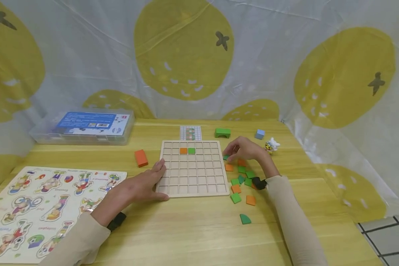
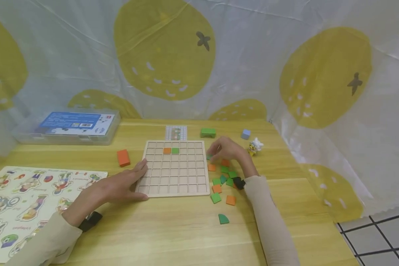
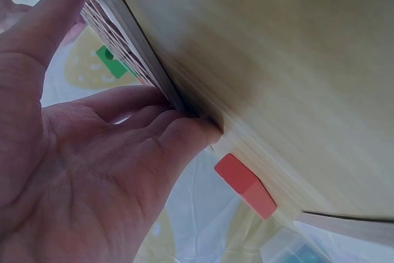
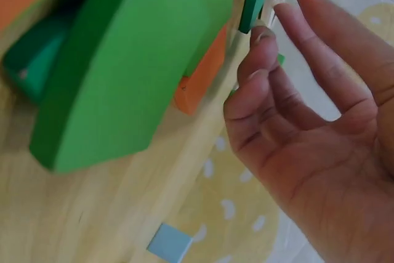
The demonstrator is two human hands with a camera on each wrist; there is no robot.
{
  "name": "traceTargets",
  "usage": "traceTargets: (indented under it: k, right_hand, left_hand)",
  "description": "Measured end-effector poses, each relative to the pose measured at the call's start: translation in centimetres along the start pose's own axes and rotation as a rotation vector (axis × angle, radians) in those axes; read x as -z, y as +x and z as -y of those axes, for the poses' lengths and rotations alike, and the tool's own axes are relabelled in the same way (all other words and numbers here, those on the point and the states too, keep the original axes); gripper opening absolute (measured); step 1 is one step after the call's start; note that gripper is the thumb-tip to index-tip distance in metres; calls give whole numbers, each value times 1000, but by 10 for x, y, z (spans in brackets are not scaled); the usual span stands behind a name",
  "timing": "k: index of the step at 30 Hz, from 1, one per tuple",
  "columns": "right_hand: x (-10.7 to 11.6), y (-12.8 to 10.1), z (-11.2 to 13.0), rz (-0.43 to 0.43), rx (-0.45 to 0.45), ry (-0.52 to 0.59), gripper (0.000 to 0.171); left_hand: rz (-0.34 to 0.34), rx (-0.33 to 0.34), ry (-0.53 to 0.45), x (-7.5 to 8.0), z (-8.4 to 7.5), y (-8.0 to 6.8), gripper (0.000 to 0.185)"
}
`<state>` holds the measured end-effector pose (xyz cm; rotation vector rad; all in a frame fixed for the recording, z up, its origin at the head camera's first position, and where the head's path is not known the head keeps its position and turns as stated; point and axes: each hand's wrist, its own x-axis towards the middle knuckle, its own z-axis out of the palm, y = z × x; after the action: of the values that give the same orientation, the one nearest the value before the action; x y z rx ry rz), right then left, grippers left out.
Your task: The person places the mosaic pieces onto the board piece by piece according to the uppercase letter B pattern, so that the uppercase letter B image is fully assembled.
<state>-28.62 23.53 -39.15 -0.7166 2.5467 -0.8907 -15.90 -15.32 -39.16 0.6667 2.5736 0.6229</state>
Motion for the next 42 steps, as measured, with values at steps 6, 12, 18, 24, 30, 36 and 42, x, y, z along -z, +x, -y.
traceTargets:
  k: [6, 12, 18, 24, 30, 36, 42]
  right_hand:
    - [-4, 1, 0, -2, -58, 38, 18]
    - [-9, 2, -4, -6, -62, 49, 14]
    - [-9, 3, -1, 0, -70, 28, 14]
    - [-7, 2, 2, 4, -71, -2, 15]
    - [-5, 1, 8, -51, -54, 120, 7]
    - [-15, 22, 30, -187, -118, 385, 12]
    - [-27, 49, 50, -244, -195, 507, 10]
  left_hand:
    - [-11, -23, -2, -1, 3, -2, 108]
    - [-4, -22, -10, -2, 3, -4, 109]
    - [-10, -16, -7, -2, 3, -6, 108]
    - [-14, -30, -12, -3, 4, -4, 107]
    - [-6, -19, -13, -2, 5, -4, 108]
    - [2, -10, -13, -1, 6, -3, 108]
    - [4, -18, -4, 0, 2, 0, 108]
